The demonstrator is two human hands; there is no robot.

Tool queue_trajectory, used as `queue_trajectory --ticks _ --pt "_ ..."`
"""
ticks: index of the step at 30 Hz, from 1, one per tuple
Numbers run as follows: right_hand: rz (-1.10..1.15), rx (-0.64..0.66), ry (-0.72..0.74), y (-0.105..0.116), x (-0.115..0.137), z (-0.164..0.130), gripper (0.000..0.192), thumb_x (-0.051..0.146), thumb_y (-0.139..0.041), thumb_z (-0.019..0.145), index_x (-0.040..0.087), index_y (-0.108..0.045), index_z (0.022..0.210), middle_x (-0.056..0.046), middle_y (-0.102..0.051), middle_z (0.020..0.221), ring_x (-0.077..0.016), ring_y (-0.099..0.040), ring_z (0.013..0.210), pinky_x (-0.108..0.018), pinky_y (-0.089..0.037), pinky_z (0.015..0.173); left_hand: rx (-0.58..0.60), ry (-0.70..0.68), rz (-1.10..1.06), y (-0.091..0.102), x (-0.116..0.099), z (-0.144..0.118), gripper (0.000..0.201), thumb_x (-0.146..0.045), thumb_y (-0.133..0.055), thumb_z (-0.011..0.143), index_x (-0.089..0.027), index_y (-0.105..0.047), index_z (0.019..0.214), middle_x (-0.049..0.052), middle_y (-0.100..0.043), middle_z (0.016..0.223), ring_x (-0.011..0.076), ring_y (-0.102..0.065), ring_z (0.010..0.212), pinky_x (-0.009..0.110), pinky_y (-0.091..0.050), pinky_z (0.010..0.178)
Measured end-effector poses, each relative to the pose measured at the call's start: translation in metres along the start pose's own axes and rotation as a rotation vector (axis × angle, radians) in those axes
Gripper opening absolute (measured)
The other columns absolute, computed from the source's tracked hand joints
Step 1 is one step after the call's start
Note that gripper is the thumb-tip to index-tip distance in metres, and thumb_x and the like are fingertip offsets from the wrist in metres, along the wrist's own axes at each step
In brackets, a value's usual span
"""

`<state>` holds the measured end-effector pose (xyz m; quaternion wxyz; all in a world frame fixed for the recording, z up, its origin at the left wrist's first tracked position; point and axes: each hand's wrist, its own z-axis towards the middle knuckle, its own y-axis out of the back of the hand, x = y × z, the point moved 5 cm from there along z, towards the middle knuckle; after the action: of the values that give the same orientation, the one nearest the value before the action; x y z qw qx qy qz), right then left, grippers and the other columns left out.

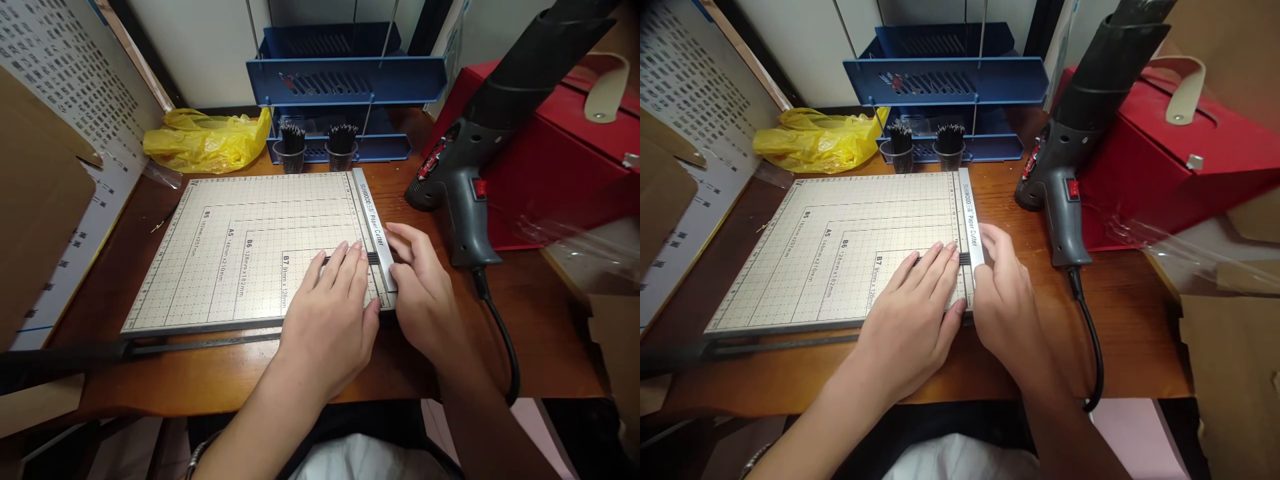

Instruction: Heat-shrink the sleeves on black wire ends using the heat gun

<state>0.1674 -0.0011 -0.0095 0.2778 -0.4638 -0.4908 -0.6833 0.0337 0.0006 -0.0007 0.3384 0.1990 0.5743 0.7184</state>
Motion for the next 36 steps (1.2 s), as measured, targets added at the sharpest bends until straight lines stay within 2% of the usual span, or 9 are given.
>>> queue_trajectory --ticks 8,13,15,17,20,23,27,32,36 --pt "-0.142 0.011 0.001 -0.003 -0.003 -0.002 0.046 0.023 -0.052 0.092 0.03 -0.052 0.138 -0.003 -0.064 0.141 -0.0275 -0.059 0.131 -0.052 -0.045 0.112 -0.021 0.023 -0.012 -0.001 -0.001 0.001 0.055 -0.032 -0.03 0.107 -0.003 -0.048 0.15 0.013 -0.046 0.16 0.029 -0.041 0.15 0.049 -0.036 0.123" --pt "-0.078 0.019 0.028 -0.003 -0.004 0.001 0.041 0.031 -0.054 0.096 0.03 -0.051 0.137 -0.004 -0.064 0.142 -0.0243 -0.06 0.131 -0.046 -0.047 0.111 -0.015 0.02 0.002 0.0 -0.001 0.0 0.055 -0.033 -0.03 0.107 -0.004 -0.046 0.151 0.012 -0.045 0.161 0.0282 -0.04 0.151 0.048 -0.035 0.124" --pt "-0.098 0.06 0.024 -0.002 0.0 0.005 0.042 0.034 -0.052 0.098 0.029 -0.05 0.139 -0.005 -0.063 0.144 -0.0251 -0.06 0.132 -0.046 -0.048 0.11 -0.008 0.02 0.005 0.0 0.0 0.0 0.055 -0.033 -0.029 0.107 -0.005 -0.045 0.152 0.012 -0.044 0.161 0.0276 -0.04 0.151 0.048 -0.034 0.124" --pt "-0.205 0.128 -0.018 -0.004 0.006 0.008 0.046 0.036 -0.048 0.099 0.028 -0.045 0.144 -0.008 -0.064 0.143 -0.0297 -0.062 0.128 -0.051 -0.049 0.106 0.0 0.021 0.006 0.0 0.0 0.0 0.056 -0.033 -0.029 0.108 -0.005 -0.044 0.153 0.012 -0.043 0.162 0.0273 -0.039 0.151 0.048 -0.034 0.124" --pt "-0.463 0.169 -0.108 -0.005 0.014 0.012 0.053 0.036 -0.04 0.1 0.027 -0.039 0.153 -0.014 -0.072 0.126 -0.0387 -0.07 0.111 -0.058 -0.052 0.092 0.0 0.018 0.0 0.0 0.0 0.0 0.056 -0.033 -0.03 0.107 -0.005 -0.043 0.154 0.012 -0.044 0.161 0.0272 -0.039 0.151 0.048 -0.033 0.125" --pt "-0.599 0.16 -0.129 -0.009 0.019 0.013 0.056 0.034 -0.033 0.101 0.026 -0.037 0.156 -0.016 -0.075 0.117 -0.0415 -0.072 0.103 -0.056 -0.053 0.083 -0.013 0.014 -0.014 -0.001 0.0 -0.001 0.055 -0.032 -0.031 0.106 -0.005 -0.044 0.153 0.011 -0.045 0.161 0.0268 -0.04 0.151 0.048 -0.034 0.125" --pt "-0.607 0.153 -0.123 -0.014 0.017 0.013 0.057 0.034 -0.031 0.101 0.027 -0.037 0.157 -0.016 -0.073 0.124 -0.0405 -0.071 0.107 -0.052 -0.054 0.082 -0.01 0.018 -0.041 -0.001 0.001 -0.001 0.056 -0.031 -0.034 0.105 -0.005 -0.042 0.154 0.012 -0.044 0.161 0.0267 -0.039 0.151 0.048 -0.034 0.125" --pt "-0.614 0.144 -0.104 -0.015 0.015 0.013 0.057 0.033 -0.032 0.1 0.026 -0.039 0.156 -0.015 -0.073 0.124 -0.0398 -0.071 0.107 -0.052 -0.052 0.084 -0.037 0.051 -0.08 0.002 0.003 -0.002 0.056 -0.032 -0.039 0.104 -0.005 -0.044 0.153 0.017 -0.032 0.167 0.0294 -0.029 0.156 0.046 -0.035 0.125" --pt "-0.589 0.116 -0.073 -0.014 0.014 0.012 0.054 0.034 -0.035 0.099 0.026 -0.047 0.151 -0.014 -0.075 0.119 -0.039 -0.071 0.108 -0.052 -0.052 0.085 0.011 0.059 -0.108 0.001 0.003 -0.002 0.056 -0.033 -0.038 0.104 -0.005 -0.044 0.153 0.019 -0.039 0.163 0.0303 -0.033 0.154 0.047 -0.035 0.125"
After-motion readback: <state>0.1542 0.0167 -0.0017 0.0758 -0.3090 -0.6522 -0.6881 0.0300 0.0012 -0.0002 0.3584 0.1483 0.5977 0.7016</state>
